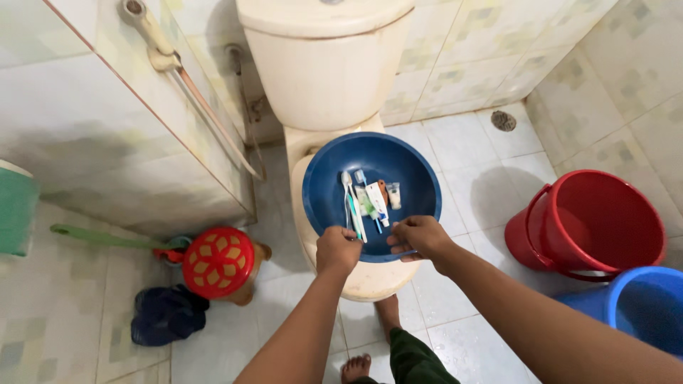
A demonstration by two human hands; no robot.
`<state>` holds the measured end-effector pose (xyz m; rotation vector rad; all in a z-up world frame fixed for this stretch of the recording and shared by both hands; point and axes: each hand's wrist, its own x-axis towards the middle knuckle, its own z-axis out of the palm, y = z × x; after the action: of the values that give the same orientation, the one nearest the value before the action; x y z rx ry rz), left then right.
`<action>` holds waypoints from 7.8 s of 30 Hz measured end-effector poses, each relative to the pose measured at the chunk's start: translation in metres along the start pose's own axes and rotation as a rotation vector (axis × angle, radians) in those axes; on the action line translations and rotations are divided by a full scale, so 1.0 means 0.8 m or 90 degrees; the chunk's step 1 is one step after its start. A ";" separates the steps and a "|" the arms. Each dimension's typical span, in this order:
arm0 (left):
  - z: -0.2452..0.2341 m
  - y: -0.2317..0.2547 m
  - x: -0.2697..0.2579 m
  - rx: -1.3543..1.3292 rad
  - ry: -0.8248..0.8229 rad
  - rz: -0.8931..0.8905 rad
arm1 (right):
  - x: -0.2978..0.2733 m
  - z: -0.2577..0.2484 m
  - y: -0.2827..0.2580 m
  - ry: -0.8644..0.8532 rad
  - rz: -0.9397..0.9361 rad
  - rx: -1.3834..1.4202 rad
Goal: The person removes various toiletries from a metal shelf above the sink, including toothpaste, toothbrushes, a loofah, nail clippers, and a small bottle, and places them into a blue basin on the toilet. The person handles items one at a time and returns to the shelf repeatedly.
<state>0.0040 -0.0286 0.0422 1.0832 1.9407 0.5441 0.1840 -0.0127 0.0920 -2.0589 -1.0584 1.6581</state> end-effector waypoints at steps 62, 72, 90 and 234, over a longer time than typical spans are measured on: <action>0.118 0.184 -0.492 -0.072 -0.509 0.268 | -0.577 -0.206 0.253 0.656 -0.094 0.466; 0.256 0.142 -0.633 -0.004 -0.635 0.325 | -0.694 -0.241 0.386 0.784 -0.069 0.527; 0.458 0.016 -0.804 -0.055 -0.934 0.409 | -0.833 -0.267 0.585 0.917 0.034 0.646; 0.762 0.549 -1.273 -0.296 -0.958 0.622 | -1.020 -0.936 0.712 1.167 -0.081 -0.257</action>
<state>1.0119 -0.6676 0.4624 1.4049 -0.0661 0.3928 1.0313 -0.8105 0.5355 -2.3556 -0.6434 -0.7899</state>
